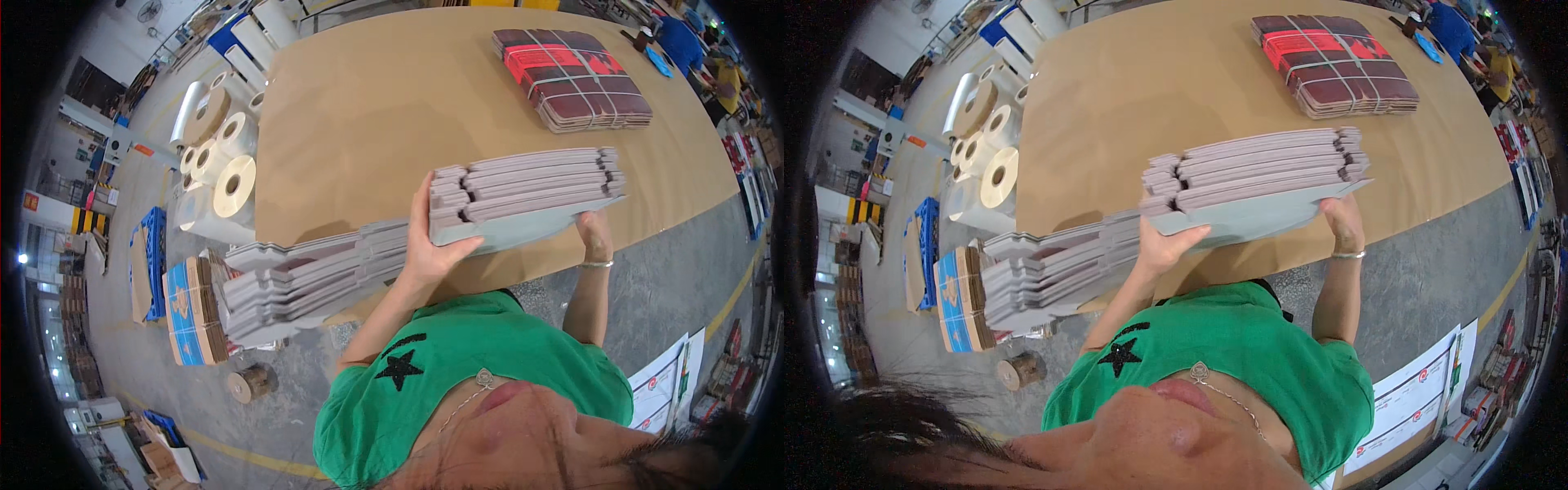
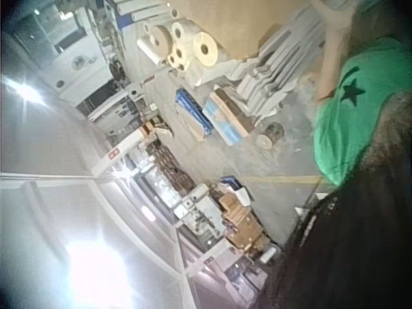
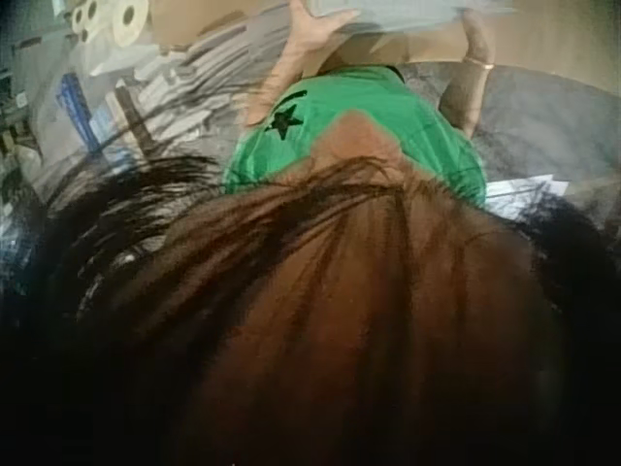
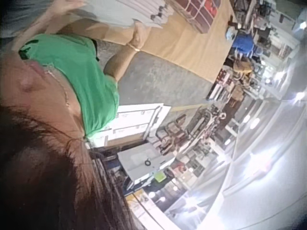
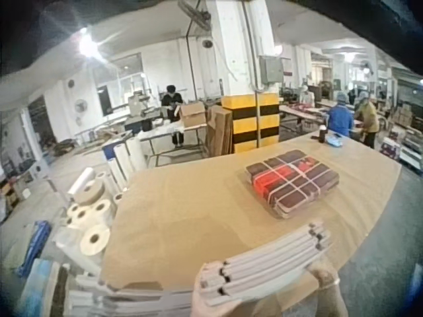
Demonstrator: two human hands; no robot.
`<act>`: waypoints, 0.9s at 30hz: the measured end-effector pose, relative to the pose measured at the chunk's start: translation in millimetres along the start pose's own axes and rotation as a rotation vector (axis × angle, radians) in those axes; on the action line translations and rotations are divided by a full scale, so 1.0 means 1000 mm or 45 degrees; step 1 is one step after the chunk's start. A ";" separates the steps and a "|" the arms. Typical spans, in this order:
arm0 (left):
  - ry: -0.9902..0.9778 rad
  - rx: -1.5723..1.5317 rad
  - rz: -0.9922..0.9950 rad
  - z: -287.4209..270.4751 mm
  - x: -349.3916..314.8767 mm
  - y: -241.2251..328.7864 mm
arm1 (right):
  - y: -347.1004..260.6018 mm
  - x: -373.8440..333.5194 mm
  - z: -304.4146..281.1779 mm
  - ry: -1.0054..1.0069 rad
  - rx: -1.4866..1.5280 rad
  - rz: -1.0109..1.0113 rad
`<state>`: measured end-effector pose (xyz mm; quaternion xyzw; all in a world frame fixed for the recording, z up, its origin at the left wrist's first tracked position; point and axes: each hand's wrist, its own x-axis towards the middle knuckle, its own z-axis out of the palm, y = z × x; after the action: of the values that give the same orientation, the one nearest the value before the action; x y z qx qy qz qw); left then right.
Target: Picking up and stacking flat cardboard or paper sheets on a large table.
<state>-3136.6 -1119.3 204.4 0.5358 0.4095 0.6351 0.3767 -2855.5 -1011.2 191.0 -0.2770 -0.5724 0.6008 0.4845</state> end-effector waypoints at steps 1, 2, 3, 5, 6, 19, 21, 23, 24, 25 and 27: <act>0.052 -0.171 -0.011 0.009 0.000 0.006 | 0.002 0.000 0.000 0.031 0.024 -0.026; 0.062 -0.171 -0.018 0.009 0.001 0.008 | 0.004 0.001 0.000 0.061 0.049 -0.052; 0.049 -0.246 -0.002 0.009 0.005 0.008 | 0.007 0.003 -0.006 0.045 0.049 -0.045; 0.049 -0.317 0.001 0.009 0.001 0.007 | 0.014 -0.003 -0.022 -0.142 0.083 -0.095; 0.020 -0.171 0.071 0.010 -0.003 0.006 | 0.020 -0.008 -0.025 -0.128 0.083 -0.087; 0.025 -0.259 -0.132 0.006 0.000 0.007 | -0.006 -0.001 0.014 0.119 -0.015 0.091; 0.098 -0.338 -0.288 0.009 0.003 0.001 | -0.001 0.006 0.032 0.204 0.024 -0.041; 0.045 -0.297 -0.399 0.002 -0.006 0.015 | 0.041 -0.007 -0.005 0.174 -0.088 0.057; 0.123 -0.262 -0.433 -0.006 -0.014 0.027 | 0.047 -0.024 -0.022 0.236 -0.087 0.096; -0.040 0.147 -0.299 -0.014 -0.007 0.037 | 0.054 -0.032 -0.037 0.282 -0.092 0.128; -0.310 0.928 -0.160 -0.057 -0.006 0.043 | 0.040 -0.041 -0.037 0.188 0.111 -0.080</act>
<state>-3193.9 -1147.8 236.7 0.6799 0.5926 0.3552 0.2456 -2817.8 -1027.1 136.9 -0.2809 -0.5169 0.5876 0.5556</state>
